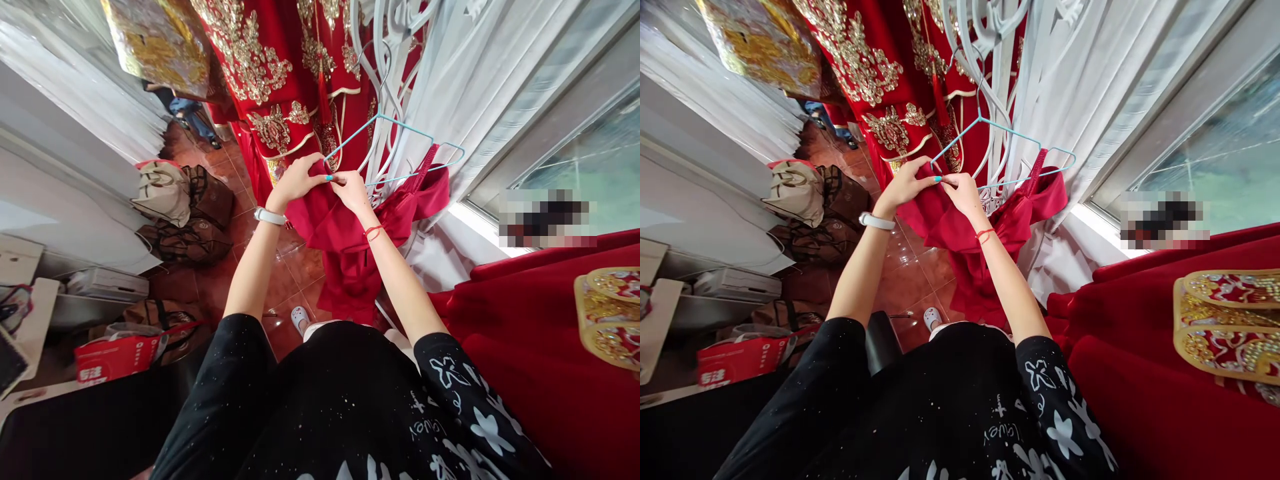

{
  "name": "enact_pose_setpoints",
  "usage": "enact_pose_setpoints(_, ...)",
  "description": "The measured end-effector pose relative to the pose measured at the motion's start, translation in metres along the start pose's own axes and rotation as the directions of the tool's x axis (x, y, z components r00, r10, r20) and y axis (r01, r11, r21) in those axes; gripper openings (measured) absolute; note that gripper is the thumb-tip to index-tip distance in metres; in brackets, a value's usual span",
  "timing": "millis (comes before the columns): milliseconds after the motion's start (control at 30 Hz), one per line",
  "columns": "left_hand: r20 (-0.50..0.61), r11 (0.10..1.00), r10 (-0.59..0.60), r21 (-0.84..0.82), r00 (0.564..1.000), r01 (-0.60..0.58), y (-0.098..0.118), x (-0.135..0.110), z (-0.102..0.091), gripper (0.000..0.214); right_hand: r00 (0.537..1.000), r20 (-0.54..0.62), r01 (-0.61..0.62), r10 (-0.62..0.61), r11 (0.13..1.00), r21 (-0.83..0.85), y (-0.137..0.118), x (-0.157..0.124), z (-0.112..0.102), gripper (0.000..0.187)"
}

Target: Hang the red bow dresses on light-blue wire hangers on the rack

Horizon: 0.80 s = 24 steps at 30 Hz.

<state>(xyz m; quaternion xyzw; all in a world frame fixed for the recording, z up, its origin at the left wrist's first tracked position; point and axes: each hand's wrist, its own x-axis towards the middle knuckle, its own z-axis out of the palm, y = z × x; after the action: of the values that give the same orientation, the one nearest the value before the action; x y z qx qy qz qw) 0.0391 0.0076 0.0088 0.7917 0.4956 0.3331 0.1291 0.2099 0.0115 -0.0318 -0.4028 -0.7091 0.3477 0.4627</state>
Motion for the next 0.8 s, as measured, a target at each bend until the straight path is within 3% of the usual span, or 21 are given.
enact_pose_setpoints(67, -0.024, 0.999, -0.028, 0.019, 0.999, 0.028, 0.005, -0.006, 0.006, 0.028, 0.996, -0.016, 0.084, -0.083, 0.995, 0.061, 0.005, -0.01, -0.015, 0.019)
enact_pose_setpoints(167, -0.076, 0.998, -0.05, 0.029, 0.996, 0.053, 0.003, -0.013, 0.01, 0.029, 0.947, -0.27, 0.156, -0.173, 0.984, -0.084, 0.026, -0.033, -0.066, 0.037)
enact_pose_setpoints(233, -0.052, 0.999, -0.026, 0.029, 0.998, 0.027, 0.0, -0.012, 0.008, 0.031, 0.827, -0.527, 0.064, -0.195, 0.964, -0.258, 0.048, -0.047, -0.118, 0.045)
enact_pose_setpoints(300, -0.019, 1.0, 0.021, 0.024, 1.0, -0.02, 0.001, -0.009, 0.005, 0.035, 0.732, -0.664, -0.079, -0.149, 0.951, -0.3, 0.073, -0.057, -0.172, 0.051)
enact_pose_setpoints(333, -0.034, 0.999, 0.046, 0.024, 0.998, -0.045, 0.004, -0.008, 0.004, 0.037, 0.733, -0.672, -0.117, -0.102, 0.955, -0.272, 0.084, -0.06, -0.196, 0.053)
enact_pose_setpoints(433, -0.209, 0.993, 0.113, 0.051, 0.971, -0.104, 0.027, -0.006, 0.016, 0.038, 0.874, -0.483, -0.134, 0.044, 0.979, -0.153, 0.106, -0.063, -0.242, 0.063)
enact_pose_setpoints(500, -0.271, 0.986, 0.164, 0.063, 0.949, -0.152, 0.051, 0.0, 0.04, 0.035, 0.938, -0.332, -0.124, 0.094, 0.99, -0.068, 0.112, -0.064, -0.251, 0.058)
enact_pose_setpoints(567, -0.172, 0.972, 0.236, 0.029, 0.957, -0.234, 0.076, 0.014, 0.073, 0.034, 0.954, -0.275, -0.132, 0.123, 0.991, -0.013, 0.113, -0.067, -0.251, 0.047)
enact_pose_setpoints(667, 0.062, 0.951, 0.304, -0.084, 0.951, -0.299, 0.105, 0.049, 0.124, 0.043, 0.941, -0.296, -0.173, 0.163, 0.985, -0.005, 0.11, -0.077, -0.246, 0.033)
enact_pose_setpoints(733, 0.19, 0.956, 0.282, -0.136, 0.94, -0.259, 0.117, 0.071, 0.149, 0.037, 0.924, -0.356, -0.172, 0.14, 0.983, -0.058, 0.105, -0.088, -0.246, 0.027)
enact_pose_setpoints(800, 0.242, 0.974, 0.212, -0.132, 0.947, -0.184, 0.124, 0.083, 0.164, 0.028, 0.886, -0.459, -0.145, 0.065, 0.979, -0.14, 0.1, -0.099, -0.25, 0.025)
